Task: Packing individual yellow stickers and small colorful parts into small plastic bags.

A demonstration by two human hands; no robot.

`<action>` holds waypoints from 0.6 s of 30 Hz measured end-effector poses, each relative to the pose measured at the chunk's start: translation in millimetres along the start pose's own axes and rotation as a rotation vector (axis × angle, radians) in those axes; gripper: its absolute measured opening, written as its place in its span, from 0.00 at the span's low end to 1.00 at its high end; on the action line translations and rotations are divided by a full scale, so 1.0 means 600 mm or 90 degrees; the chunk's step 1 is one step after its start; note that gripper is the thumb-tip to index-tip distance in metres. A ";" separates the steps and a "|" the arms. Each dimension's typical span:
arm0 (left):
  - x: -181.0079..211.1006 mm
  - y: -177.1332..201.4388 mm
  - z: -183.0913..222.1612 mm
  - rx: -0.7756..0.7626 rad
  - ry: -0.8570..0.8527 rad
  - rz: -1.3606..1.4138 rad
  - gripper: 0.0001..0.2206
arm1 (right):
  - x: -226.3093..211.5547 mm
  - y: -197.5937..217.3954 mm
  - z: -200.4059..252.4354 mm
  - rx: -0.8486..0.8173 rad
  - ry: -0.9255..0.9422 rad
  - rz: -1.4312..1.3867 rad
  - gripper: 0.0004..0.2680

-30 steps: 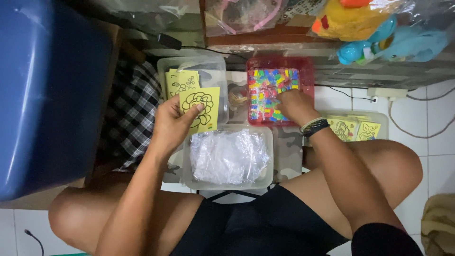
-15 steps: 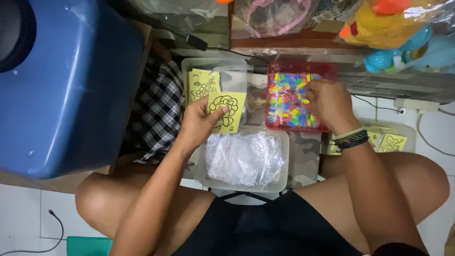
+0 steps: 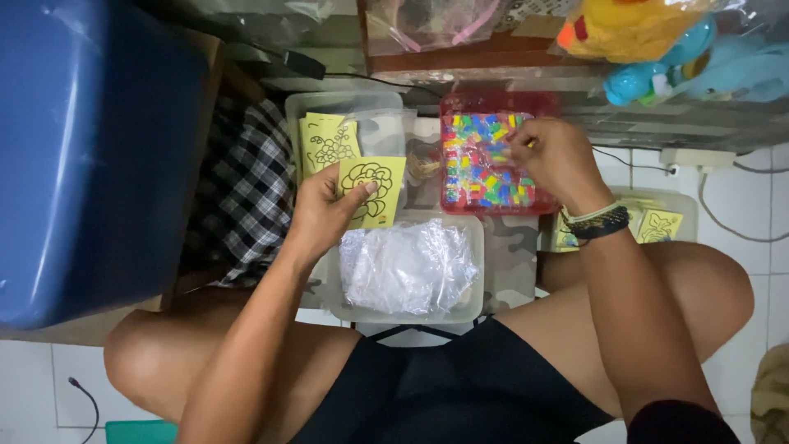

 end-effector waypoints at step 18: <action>-0.040 -0.025 -0.011 -0.013 -0.059 -0.151 0.05 | -0.173 0.056 0.041 0.043 0.301 -0.487 0.06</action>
Point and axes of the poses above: each hand's wrist, its own z-axis away from the middle knuckle, its own y-axis out of the back of the hand, x = y × z, the point moved 3 cm from there along -z, towards the middle knuckle, and after that the axes turned 9 degrees about -x, right-handed, at the moved point
